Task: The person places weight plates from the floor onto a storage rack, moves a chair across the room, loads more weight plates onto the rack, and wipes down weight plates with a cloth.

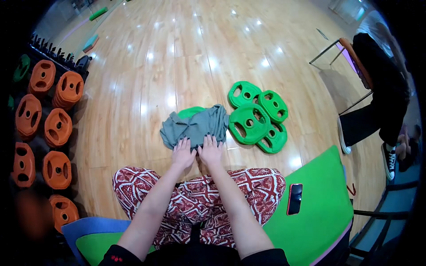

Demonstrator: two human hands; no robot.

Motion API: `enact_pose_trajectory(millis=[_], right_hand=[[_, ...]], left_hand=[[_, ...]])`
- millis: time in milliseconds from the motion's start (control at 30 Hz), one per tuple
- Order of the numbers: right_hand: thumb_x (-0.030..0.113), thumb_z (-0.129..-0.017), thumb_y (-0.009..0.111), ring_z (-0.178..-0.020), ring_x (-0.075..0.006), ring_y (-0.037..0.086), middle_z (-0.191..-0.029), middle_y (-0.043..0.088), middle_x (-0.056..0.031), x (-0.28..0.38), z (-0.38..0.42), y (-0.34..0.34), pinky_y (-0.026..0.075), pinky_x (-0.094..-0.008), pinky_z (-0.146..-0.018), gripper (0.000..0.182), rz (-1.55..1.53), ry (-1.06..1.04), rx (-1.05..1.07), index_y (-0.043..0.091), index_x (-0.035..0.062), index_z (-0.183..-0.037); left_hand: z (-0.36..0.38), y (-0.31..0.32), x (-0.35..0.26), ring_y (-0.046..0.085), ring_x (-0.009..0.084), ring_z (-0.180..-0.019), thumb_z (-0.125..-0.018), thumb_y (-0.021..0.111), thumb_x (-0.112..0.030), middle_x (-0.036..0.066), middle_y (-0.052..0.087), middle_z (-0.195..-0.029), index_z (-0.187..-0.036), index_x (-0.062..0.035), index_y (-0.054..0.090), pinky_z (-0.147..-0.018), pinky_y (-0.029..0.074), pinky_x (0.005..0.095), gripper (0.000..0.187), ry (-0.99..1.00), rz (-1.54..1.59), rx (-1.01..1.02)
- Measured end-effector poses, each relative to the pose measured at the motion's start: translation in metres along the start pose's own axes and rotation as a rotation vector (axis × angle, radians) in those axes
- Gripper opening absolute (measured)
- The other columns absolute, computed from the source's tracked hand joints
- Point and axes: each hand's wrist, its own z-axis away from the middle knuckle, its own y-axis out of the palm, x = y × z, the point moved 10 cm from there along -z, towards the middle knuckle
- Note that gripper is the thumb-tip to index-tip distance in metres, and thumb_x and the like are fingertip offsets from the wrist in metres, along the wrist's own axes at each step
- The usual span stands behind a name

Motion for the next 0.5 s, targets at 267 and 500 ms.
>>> enact_pose_trajectory(millis=[267, 500], right_hand=[[0.038, -0.081, 0.039, -0.125, -0.0218, 0.018, -0.136, 0.022, -0.0048, 0.006, -0.033, -0.017, 0.014, -0.0536, -0.097, 0.058, -0.065, -0.033, -0.094, 0.025, 0.0068, -0.129], [0.038, -0.08, 0.04, -0.125, -0.0213, 0.019, -0.135, 0.023, -0.0065, 0.013, -0.096, -0.014, 0.014, -0.055, -0.096, 0.059, -0.002, -0.063, -0.19, 0.027, 0.0055, -0.127]], left_hand=[[-0.035, -0.021, 0.014, 0.013, 0.0239, -0.127, -0.083, 0.034, -0.038, 0.009, 0.015, -0.138, -0.13, -0.0056, 0.021, -0.101, 0.012, 0.0444, 0.059, -0.041, -0.047, -0.038], [-0.074, -0.028, 0.026, 0.013, 0.0242, -0.127, -0.082, 0.036, -0.039, 0.009, 0.014, -0.138, -0.13, -0.005, 0.02, -0.102, 0.009, 0.0443, 0.061, -0.063, -0.087, -0.126]])
